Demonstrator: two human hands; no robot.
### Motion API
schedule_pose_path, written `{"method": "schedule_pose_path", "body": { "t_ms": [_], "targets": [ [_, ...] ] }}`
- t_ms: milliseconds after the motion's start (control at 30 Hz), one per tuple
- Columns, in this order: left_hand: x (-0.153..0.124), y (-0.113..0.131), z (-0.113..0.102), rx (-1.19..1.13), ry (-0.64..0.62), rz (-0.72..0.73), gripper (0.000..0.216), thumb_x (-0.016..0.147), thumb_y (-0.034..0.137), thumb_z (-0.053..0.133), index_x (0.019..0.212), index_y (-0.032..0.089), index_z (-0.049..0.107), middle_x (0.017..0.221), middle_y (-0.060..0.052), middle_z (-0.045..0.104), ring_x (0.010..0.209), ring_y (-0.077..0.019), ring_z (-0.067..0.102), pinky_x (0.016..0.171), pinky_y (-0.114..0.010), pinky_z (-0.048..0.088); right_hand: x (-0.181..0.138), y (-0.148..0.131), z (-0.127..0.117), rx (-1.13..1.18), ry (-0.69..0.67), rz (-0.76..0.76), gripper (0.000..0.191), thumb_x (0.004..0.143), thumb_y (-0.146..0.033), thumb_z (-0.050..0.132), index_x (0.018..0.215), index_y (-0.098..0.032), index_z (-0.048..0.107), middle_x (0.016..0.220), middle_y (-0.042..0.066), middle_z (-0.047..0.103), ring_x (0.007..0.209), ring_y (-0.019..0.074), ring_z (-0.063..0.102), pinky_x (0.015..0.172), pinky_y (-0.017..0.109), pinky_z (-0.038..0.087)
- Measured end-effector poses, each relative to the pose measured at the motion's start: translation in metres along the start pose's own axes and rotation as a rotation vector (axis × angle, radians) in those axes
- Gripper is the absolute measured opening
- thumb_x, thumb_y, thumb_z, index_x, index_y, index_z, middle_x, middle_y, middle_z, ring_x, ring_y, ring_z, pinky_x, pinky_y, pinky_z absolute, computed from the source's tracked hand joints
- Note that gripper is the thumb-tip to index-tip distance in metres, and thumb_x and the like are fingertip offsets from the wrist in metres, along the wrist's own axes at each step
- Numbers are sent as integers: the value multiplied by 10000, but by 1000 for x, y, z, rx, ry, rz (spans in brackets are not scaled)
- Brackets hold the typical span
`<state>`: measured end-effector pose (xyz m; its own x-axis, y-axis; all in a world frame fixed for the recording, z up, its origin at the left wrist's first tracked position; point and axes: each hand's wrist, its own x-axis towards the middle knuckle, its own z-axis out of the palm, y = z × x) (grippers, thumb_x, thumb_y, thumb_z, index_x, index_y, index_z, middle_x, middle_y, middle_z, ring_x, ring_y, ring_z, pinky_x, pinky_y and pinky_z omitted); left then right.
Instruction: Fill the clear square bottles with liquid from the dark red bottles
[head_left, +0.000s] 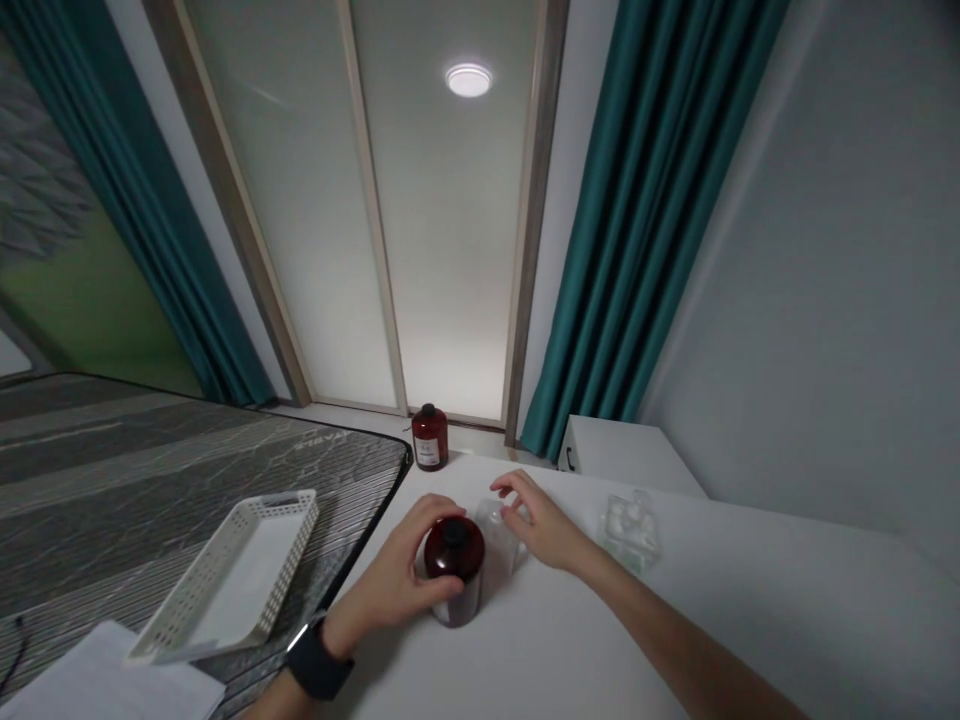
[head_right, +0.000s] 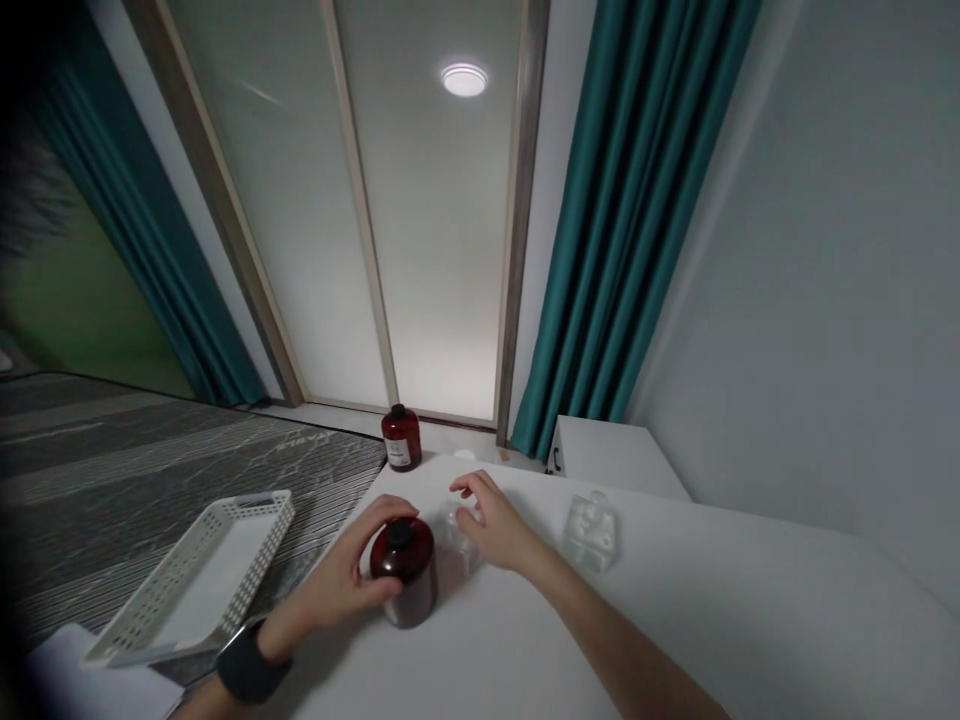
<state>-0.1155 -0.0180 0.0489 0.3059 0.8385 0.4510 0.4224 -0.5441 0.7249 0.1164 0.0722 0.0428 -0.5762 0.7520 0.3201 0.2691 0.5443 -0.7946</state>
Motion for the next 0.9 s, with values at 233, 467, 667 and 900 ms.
{"method": "schedule_pose_path", "body": {
  "t_ms": [233, 467, 667, 900],
  "targets": [
    [-15, -7, 19, -4, 57, -160, 782, 671, 318, 790, 1370, 204, 458, 1351, -143, 565, 1261, -354, 551, 1112, -526, 402, -35, 7, 15, -47, 12, 119, 540, 712, -139, 726, 1205, -206, 515, 1215, 90, 578, 1152, 257, 564, 968, 400, 474],
    [-21, -16, 24, 12, 79, -205, 873, 671, 344, 811, 1430, 177, 413, 1421, -185, 537, 1325, -378, 520, 1163, -558, 353, -56, 14, 23, 42, 152, 213, 736, 728, -179, 716, 1397, -255, 420, 1339, 107, 544, 1124, 244, 573, 894, 370, 516],
    [-21, -21, 30, 40, 117, -191, 808, 720, 321, 770, 1430, 177, 411, 1405, -181, 559, 1290, -360, 558, 1134, -545, 397, -97, 15, 7, 58, 216, 380, 862, 728, -227, 730, 1499, -257, 345, 1310, 104, 567, 869, 187, 579, 865, 388, 536],
    [-16, -18, 42, 59, 129, -225, 769, 749, 321, 737, 1422, 197, 384, 1404, -164, 557, 1281, -336, 570, 1117, -522, 412, -131, 28, 4, 19, 356, 325, 789, 777, -215, 673, 1499, -258, 359, 1444, 122, 515, 1106, 235, 595, 960, 404, 507]
  ]
}}
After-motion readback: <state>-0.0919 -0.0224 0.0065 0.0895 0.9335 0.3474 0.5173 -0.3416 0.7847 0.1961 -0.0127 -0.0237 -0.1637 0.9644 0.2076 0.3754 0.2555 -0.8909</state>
